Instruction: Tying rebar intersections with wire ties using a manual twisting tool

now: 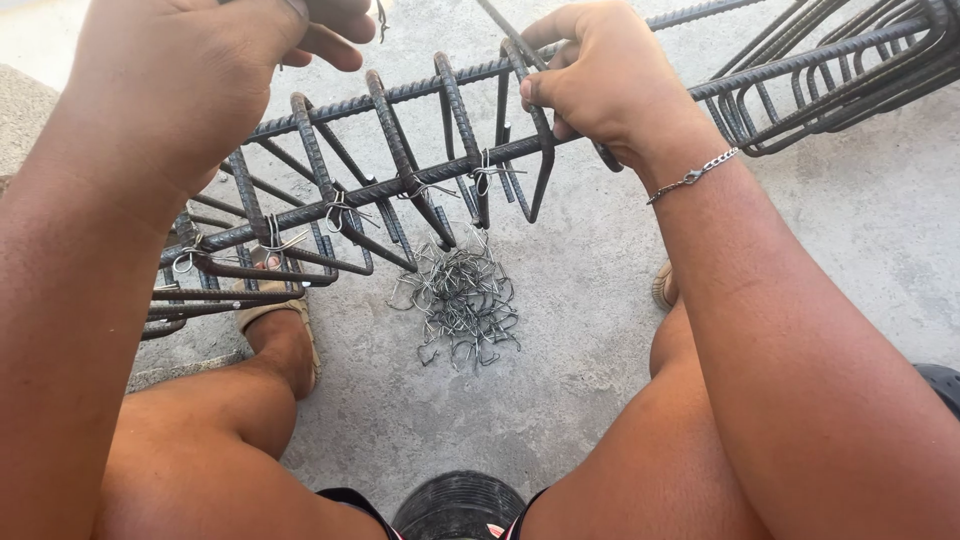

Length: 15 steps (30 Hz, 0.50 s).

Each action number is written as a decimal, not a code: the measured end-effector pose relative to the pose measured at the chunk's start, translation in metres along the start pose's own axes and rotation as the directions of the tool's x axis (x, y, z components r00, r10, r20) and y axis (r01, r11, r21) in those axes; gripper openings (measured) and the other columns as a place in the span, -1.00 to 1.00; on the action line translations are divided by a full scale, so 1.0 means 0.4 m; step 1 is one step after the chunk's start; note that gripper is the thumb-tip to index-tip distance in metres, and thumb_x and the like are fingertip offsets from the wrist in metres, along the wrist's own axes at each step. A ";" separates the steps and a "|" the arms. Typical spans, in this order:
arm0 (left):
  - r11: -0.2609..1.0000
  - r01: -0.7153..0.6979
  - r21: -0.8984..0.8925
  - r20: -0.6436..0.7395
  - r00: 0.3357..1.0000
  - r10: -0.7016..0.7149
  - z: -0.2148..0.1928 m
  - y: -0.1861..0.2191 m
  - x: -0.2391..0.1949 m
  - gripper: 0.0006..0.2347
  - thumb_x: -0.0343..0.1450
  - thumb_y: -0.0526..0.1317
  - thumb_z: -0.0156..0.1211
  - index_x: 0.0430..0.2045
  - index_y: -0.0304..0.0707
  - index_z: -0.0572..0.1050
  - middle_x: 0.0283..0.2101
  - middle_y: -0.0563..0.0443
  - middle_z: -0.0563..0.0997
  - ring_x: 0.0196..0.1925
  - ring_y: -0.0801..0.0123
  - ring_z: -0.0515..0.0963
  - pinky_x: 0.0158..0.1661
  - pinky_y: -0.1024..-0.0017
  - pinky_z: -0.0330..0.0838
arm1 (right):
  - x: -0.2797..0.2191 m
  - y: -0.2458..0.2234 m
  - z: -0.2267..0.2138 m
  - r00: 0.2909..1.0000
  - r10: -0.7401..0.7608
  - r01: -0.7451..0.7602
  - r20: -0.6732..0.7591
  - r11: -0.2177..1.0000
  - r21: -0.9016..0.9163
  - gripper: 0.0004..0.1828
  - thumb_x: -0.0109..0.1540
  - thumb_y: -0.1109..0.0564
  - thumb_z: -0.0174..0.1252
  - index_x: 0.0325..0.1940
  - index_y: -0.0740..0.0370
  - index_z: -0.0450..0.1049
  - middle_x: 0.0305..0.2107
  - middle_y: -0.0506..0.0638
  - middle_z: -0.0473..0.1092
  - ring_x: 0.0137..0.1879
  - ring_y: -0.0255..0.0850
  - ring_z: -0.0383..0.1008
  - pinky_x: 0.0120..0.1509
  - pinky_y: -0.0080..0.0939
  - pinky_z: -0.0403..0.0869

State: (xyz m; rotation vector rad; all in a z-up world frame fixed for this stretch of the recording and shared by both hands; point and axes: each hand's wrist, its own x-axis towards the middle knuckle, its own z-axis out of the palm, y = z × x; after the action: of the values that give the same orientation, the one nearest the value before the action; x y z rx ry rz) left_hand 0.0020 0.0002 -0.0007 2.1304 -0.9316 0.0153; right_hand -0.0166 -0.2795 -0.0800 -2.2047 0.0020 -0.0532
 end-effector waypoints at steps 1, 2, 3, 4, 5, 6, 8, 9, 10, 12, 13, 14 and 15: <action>1.000 -0.017 0.011 0.013 1.000 0.017 0.001 -0.003 0.004 -0.87 0.63 -0.51 0.03 -0.09 -0.59 0.58 -0.08 -0.29 0.67 -0.04 0.15 0.78 -0.08 0.39 0.63 | -0.001 -0.001 -0.002 1.000 -0.010 0.010 0.000 1.000 -0.023 -0.60 0.16 0.30 0.29 0.11 0.35 0.53 -0.54 -0.01 0.48 -0.60 -0.36 0.46 -0.60 -0.41 0.47; 1.000 -0.018 0.012 0.013 1.000 0.018 0.001 0.002 0.002 -0.87 0.63 -0.51 0.03 -0.09 -0.59 0.58 -0.08 -0.29 0.67 -0.04 0.15 0.78 -0.08 0.39 0.63 | -0.001 -0.001 -0.002 1.000 -0.010 0.010 -0.001 1.000 -0.022 -0.60 0.16 0.30 0.29 0.11 0.35 0.53 -0.54 -0.01 0.48 -0.60 -0.36 0.46 -0.60 -0.41 0.47; 0.999 -0.016 -0.051 0.013 1.000 0.017 0.002 0.008 0.002 -0.87 0.64 -0.53 0.00 -0.09 -0.59 0.54 -0.09 -0.28 0.64 -0.05 0.14 0.75 -0.03 0.36 0.68 | -0.001 -0.002 -0.003 1.000 -0.006 0.005 -0.007 0.999 -0.046 -0.61 0.17 0.28 0.28 0.10 0.34 0.53 -0.52 0.00 0.51 -0.60 -0.36 0.48 -0.59 -0.41 0.48; 0.994 -0.014 -0.113 0.014 1.000 0.015 0.002 0.013 0.001 -0.88 0.65 -0.55 -0.02 -0.08 -0.60 0.51 -0.09 -0.26 0.61 -0.07 0.13 0.73 0.02 0.33 0.74 | -0.002 -0.003 -0.005 1.000 -0.001 0.000 -0.014 0.998 -0.071 -0.61 0.18 0.26 0.28 0.10 0.33 0.53 -0.50 0.01 0.53 -0.59 -0.36 0.50 -0.58 -0.42 0.50; 0.993 -0.015 -0.115 0.015 1.000 0.017 0.003 0.013 0.002 -0.88 0.65 -0.55 -0.02 -0.08 -0.60 0.51 -0.09 -0.26 0.61 -0.07 0.13 0.73 0.02 0.33 0.74 | -0.001 -0.008 -0.011 1.000 0.001 -0.002 -0.016 0.997 -0.071 -0.61 0.18 0.26 0.28 0.10 0.33 0.53 -0.50 0.01 0.53 -0.59 -0.36 0.50 -0.58 -0.42 0.50; 0.987 0.022 -0.157 0.029 0.999 -0.018 0.003 0.012 0.003 -0.85 0.66 -0.53 -0.08 -0.04 -0.60 0.50 -0.07 -0.25 0.62 -0.04 0.16 0.72 0.02 0.37 0.70 | 0.000 -0.013 -0.017 0.996 0.075 -0.078 -0.049 0.995 -0.066 -0.64 0.23 0.21 0.24 0.11 0.27 0.52 -0.38 0.05 0.56 -0.59 -0.42 0.46 -0.60 -0.50 0.45; 0.978 0.057 -0.199 0.043 0.998 -0.049 0.003 0.019 0.005 -0.82 0.67 -0.51 -0.13 0.01 -0.59 0.48 -0.04 -0.24 0.63 -0.01 0.19 0.71 0.02 0.41 0.65 | -0.007 -0.017 -0.038 0.985 0.148 -0.154 -0.083 0.986 -0.060 -0.67 0.28 0.16 0.20 0.13 0.22 0.52 -0.26 0.09 0.59 -0.60 -0.48 0.41 -0.61 -0.58 0.41; 0.971 0.116 -0.209 0.057 0.993 -0.106 0.001 0.027 0.004 -0.81 0.65 -0.46 -0.13 0.02 -0.52 0.49 -0.05 -0.18 0.64 -0.01 0.25 0.71 0.04 0.43 0.63 | -0.014 -0.016 -0.052 0.978 0.169 -0.184 -0.123 0.976 -0.116 -0.79 0.32 0.14 0.17 0.02 0.21 0.56 -0.42 0.01 0.52 -0.55 -0.45 0.46 -0.57 -0.55 0.41; 0.960 0.175 -0.219 0.072 0.984 -0.163 -0.002 0.034 0.002 -0.79 0.63 -0.41 -0.14 0.04 -0.44 0.49 -0.05 -0.11 0.66 -0.02 0.31 0.70 0.06 0.44 0.60 | -0.021 -0.016 -0.066 0.969 0.188 -0.215 -0.164 0.961 -0.171 -0.83 0.37 0.12 0.14 -0.10 0.20 0.61 -0.57 -0.08 0.46 -0.51 -0.41 0.51 -0.52 -0.52 0.41; 0.975 0.122 -0.188 0.068 0.991 -0.111 -0.002 0.051 0.002 -0.79 0.65 -0.39 -0.15 0.02 -0.51 0.49 -0.09 -0.17 0.67 -0.03 0.25 0.74 0.07 0.38 0.63 | -0.044 -0.007 -0.085 0.971 0.131 -0.163 -0.198 0.974 -0.155 -0.85 0.33 0.15 0.16 -0.12 0.21 0.62 -0.57 -0.07 0.47 -0.53 -0.39 0.50 -0.50 -0.46 0.45; 0.985 0.065 -0.158 0.064 0.996 -0.055 -0.001 0.059 0.004 -0.78 0.67 -0.38 -0.16 0.01 -0.58 0.48 -0.12 -0.22 0.68 -0.04 0.19 0.77 0.08 0.32 0.66 | -0.056 -0.002 -0.098 0.969 0.074 -0.109 -0.237 0.984 -0.142 -0.86 0.30 0.18 0.17 -0.15 0.22 0.63 -0.57 -0.06 0.47 -0.55 -0.36 0.48 -0.47 -0.41 0.49; 0.985 0.063 -0.161 0.063 0.997 -0.054 -0.002 0.056 0.004 -0.78 0.67 -0.38 -0.16 0.01 -0.58 0.48 -0.12 -0.22 0.68 -0.04 0.19 0.77 0.08 0.32 0.66 | -0.060 0.000 -0.102 0.969 0.074 -0.110 -0.238 0.983 -0.145 -0.86 0.30 0.18 0.17 -0.15 0.22 0.63 -0.57 -0.06 0.47 -0.55 -0.36 0.48 -0.47 -0.41 0.49; 0.983 0.056 -0.174 0.061 0.997 -0.046 -0.003 0.053 0.004 -0.78 0.66 -0.41 -0.15 -0.05 -0.57 0.53 -0.11 -0.22 0.69 -0.03 0.20 0.76 0.12 0.32 0.67 | -0.063 0.001 -0.106 0.966 0.102 -0.144 -0.236 0.976 -0.166 -0.88 0.33 0.16 0.19 -0.17 0.21 0.62 -0.58 -0.06 0.45 -0.56 -0.37 0.46 -0.53 -0.41 0.41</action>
State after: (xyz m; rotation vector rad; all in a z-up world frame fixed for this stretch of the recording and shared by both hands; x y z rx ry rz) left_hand -0.0098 -0.0087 0.0149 1.9986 -0.8778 -0.1491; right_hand -0.0435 -0.3136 -0.0562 -2.3645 0.2820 -0.2426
